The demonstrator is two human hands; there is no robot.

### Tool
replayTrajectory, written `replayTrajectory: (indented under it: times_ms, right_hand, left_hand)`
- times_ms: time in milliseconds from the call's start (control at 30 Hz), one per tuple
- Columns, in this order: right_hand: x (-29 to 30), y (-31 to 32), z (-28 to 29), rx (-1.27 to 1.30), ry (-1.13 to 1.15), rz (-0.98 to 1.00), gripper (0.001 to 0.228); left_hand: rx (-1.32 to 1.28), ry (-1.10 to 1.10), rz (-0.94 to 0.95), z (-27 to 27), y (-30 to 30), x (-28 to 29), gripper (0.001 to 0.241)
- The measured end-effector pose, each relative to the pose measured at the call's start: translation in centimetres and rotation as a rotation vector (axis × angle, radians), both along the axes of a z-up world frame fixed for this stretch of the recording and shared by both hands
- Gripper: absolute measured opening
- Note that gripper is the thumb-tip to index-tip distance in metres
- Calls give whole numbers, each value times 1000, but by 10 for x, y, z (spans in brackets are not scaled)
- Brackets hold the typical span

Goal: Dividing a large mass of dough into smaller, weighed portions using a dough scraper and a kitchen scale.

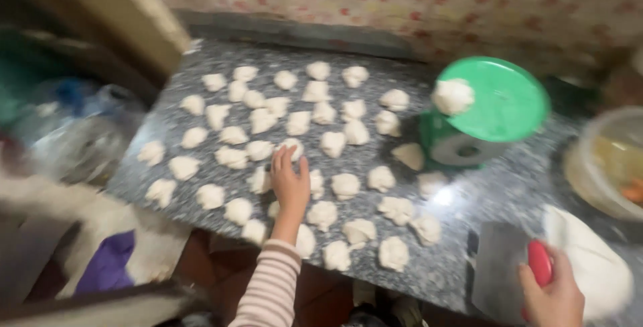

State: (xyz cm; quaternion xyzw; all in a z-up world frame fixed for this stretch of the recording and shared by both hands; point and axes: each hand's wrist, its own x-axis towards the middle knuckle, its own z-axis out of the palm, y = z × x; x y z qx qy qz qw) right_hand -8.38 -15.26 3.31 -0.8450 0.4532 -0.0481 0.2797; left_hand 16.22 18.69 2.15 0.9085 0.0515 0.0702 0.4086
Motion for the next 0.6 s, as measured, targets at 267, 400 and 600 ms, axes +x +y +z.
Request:
replayTrajectory:
  times_ms: [267, 400, 600]
  right_hand:
    - [-59, -19, 58, 10, -258, -295, 46]
    - [-65, -22, 62, 13, -91, -368, 51]
    - [-53, -24, 50, 44, 284, -258, 52]
  left_hand:
    - [-204, 13, -1163, -11, -222, -98, 28]
    - [-43, 67, -1549, 1, -287, -147, 39]
    - [153, 114, -1581, 10, -288, -166, 27]
